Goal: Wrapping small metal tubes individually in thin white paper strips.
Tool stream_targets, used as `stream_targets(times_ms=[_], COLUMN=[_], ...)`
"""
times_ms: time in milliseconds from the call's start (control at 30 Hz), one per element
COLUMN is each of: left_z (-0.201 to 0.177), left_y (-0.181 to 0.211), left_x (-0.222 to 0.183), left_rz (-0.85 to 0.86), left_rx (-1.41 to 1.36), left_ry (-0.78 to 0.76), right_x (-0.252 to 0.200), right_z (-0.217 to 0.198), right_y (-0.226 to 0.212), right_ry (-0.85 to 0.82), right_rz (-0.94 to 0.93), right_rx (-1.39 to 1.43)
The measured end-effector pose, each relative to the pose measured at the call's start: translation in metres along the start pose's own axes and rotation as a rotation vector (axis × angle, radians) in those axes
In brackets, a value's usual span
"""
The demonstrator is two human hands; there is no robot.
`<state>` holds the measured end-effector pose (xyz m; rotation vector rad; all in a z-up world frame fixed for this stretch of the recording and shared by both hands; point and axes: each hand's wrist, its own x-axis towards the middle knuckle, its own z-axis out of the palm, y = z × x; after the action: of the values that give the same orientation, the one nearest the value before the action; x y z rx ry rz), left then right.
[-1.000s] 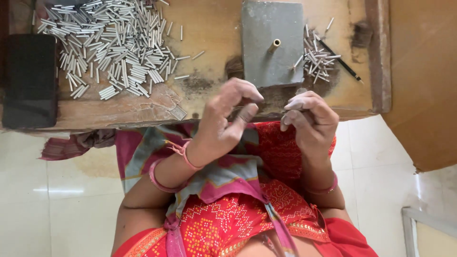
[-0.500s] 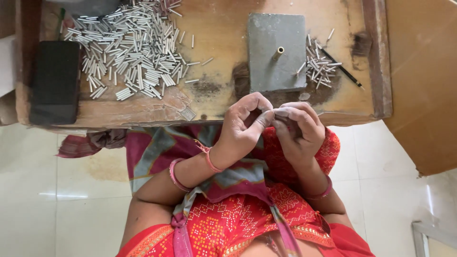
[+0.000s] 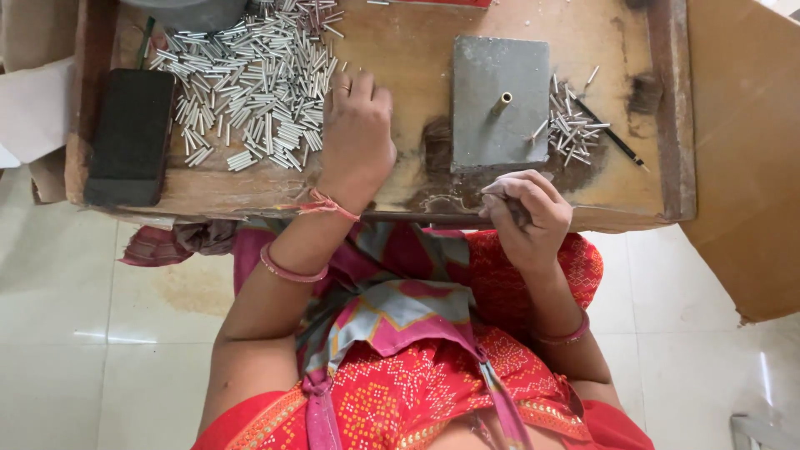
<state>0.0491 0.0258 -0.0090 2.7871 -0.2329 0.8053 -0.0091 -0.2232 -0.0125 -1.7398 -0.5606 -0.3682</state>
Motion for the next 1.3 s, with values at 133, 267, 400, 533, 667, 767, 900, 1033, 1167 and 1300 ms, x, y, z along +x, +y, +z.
stream_targets(times_ms=[133, 267, 400, 533, 667, 767, 900, 1033, 1167, 1300], left_z=[-0.005, -0.035, -0.042, -0.035, -0.036, -0.038, -0.038, -0.041, -0.043, -0.048], left_y=[0.015, 0.055, 0.088, 0.101, 0.1, 0.096, 0.094, 0.087, 0.084, 0.087], left_x=[-0.014, -0.021, -0.031, -0.037, -0.04, -0.041, -0.041, -0.041, -0.041, -0.038], left_rz=[0.048, 0.006, -0.005, -0.053, 0.034, 0.196, 0.326, 0.372, 0.449, 0.387], left_rx=[-0.033, -0.533, -0.957, -1.176, -1.103, -0.915, -0.749, -0.744, -0.768, -0.866], left_ry=[0.027, 0.023, 0.085, 0.105, 0.205, 0.271, 0.298, 0.264, 0.2, 0.235], right_x=[0.0, 0.004, 0.001, -0.005, -0.014, -0.017, -0.021, -0.011, -0.002, -0.005], right_z=[0.002, 0.005, 0.009, 0.011, 0.016, 0.022, 0.016, -0.012, -0.024, -0.021], right_y=[0.001, 0.001, 0.007, 0.018, 0.025, 0.015, 0.016, 0.004, -0.009, -0.009], right_ry=[-0.008, 0.015, 0.066, 0.102, 0.142, 0.141, 0.079, -0.124, -0.206, -0.128], right_rz=[-0.095, -0.065, 0.25, 0.349, 0.507, 0.491, 0.478, 0.569, 0.452, 0.277], right_rx=[-0.086, -0.12, 0.59, 1.02, 1.204, 1.216, 1.141, 1.07, 0.886, 0.755])
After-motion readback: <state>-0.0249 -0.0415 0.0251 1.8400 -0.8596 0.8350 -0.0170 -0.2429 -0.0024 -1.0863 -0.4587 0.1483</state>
